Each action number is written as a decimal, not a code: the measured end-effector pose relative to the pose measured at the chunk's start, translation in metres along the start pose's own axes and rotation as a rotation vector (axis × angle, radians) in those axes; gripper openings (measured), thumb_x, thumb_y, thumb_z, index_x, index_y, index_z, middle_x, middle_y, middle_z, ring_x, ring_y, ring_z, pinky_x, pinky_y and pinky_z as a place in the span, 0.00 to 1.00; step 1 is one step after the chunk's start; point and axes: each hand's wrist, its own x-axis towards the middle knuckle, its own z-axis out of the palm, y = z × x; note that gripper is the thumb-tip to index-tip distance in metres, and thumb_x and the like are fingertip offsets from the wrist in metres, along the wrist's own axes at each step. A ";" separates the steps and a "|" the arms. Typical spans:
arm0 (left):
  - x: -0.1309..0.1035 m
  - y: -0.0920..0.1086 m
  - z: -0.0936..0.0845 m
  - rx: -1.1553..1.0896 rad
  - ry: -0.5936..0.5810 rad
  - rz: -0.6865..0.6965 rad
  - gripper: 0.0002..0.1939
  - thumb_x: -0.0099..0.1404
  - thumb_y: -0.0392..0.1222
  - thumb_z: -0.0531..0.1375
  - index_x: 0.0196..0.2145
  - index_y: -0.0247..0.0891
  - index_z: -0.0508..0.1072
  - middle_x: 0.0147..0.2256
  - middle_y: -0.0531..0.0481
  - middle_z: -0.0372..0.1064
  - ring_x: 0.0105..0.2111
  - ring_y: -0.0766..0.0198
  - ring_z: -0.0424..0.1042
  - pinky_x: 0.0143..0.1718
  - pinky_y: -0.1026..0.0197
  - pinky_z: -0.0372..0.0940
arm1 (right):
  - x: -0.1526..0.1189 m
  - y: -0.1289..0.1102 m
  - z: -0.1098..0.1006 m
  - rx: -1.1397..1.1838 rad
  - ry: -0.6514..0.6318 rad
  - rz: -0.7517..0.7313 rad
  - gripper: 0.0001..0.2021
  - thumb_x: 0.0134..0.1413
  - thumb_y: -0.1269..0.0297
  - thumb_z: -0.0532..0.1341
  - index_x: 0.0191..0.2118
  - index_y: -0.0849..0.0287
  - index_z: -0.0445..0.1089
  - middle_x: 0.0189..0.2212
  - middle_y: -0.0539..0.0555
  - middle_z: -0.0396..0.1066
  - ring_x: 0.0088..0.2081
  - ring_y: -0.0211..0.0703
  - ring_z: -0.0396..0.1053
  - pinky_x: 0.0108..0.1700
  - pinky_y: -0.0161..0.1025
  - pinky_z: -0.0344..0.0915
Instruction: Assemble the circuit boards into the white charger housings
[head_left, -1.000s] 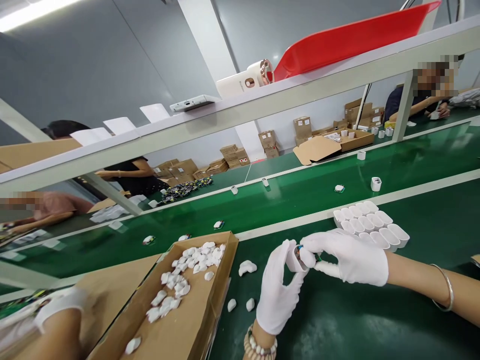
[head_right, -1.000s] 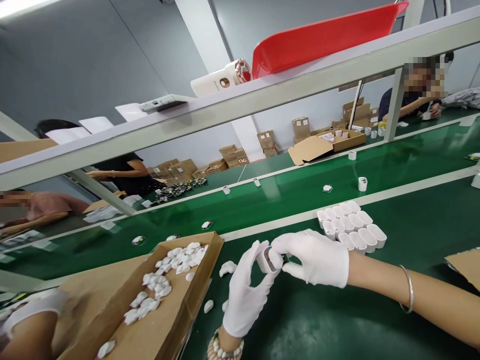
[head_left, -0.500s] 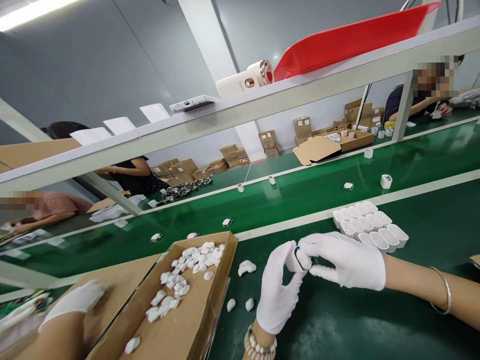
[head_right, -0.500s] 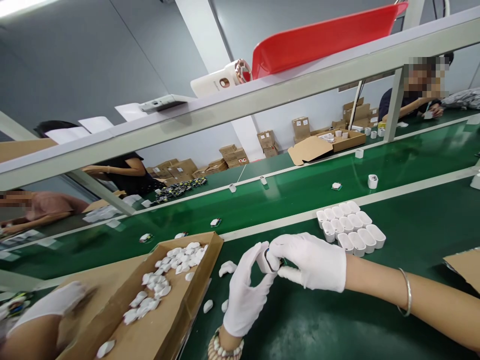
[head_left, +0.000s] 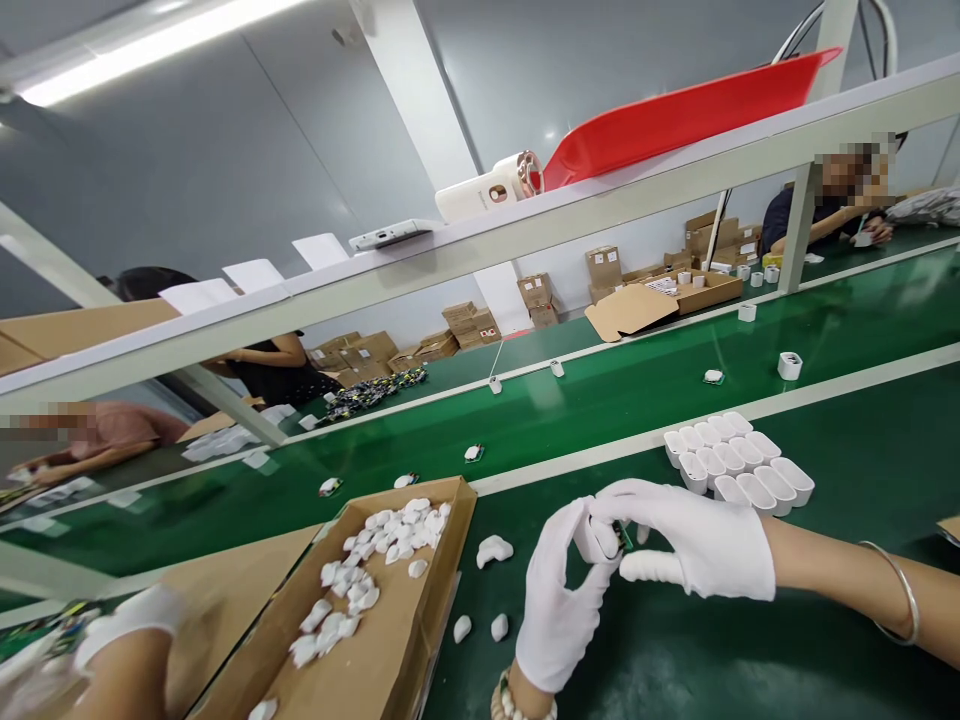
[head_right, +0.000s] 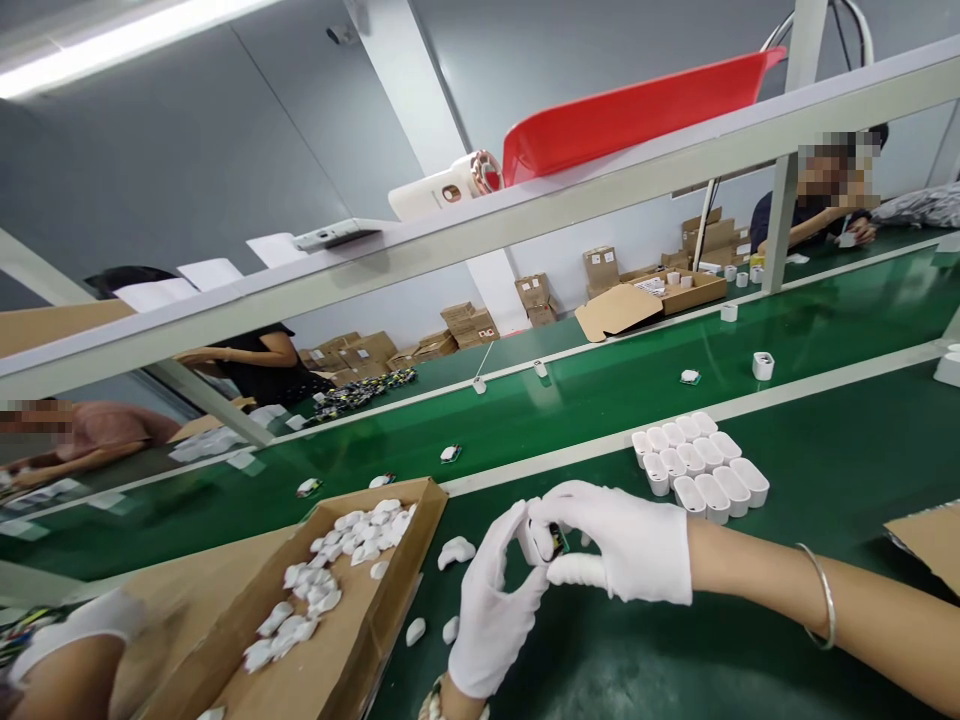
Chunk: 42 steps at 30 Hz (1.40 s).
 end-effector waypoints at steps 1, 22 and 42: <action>-0.001 0.000 0.001 -0.014 0.006 -0.024 0.24 0.65 0.38 0.62 0.58 0.45 0.64 0.53 0.43 0.72 0.52 0.54 0.73 0.53 0.49 0.71 | -0.001 0.001 0.000 0.070 0.013 0.053 0.17 0.63 0.59 0.59 0.56 0.55 0.65 0.51 0.57 0.67 0.46 0.44 0.68 0.49 0.42 0.68; -0.020 0.018 0.006 0.009 -0.015 -0.041 0.28 0.59 0.38 0.62 0.58 0.35 0.65 0.53 0.36 0.72 0.54 0.47 0.72 0.56 0.43 0.68 | 0.010 0.023 0.017 0.821 -0.133 0.273 0.39 0.49 0.56 0.69 0.64 0.63 0.55 0.46 0.57 0.69 0.48 0.48 0.69 0.58 0.51 0.62; -0.014 0.022 0.010 -0.433 -0.139 -0.222 0.43 0.62 0.42 0.65 0.68 0.41 0.46 0.41 0.48 0.79 0.43 0.59 0.79 0.50 0.57 0.73 | 0.008 0.030 0.021 0.400 -0.019 0.204 0.32 0.47 0.53 0.70 0.56 0.65 0.68 0.48 0.63 0.73 0.47 0.51 0.72 0.50 0.48 0.70</action>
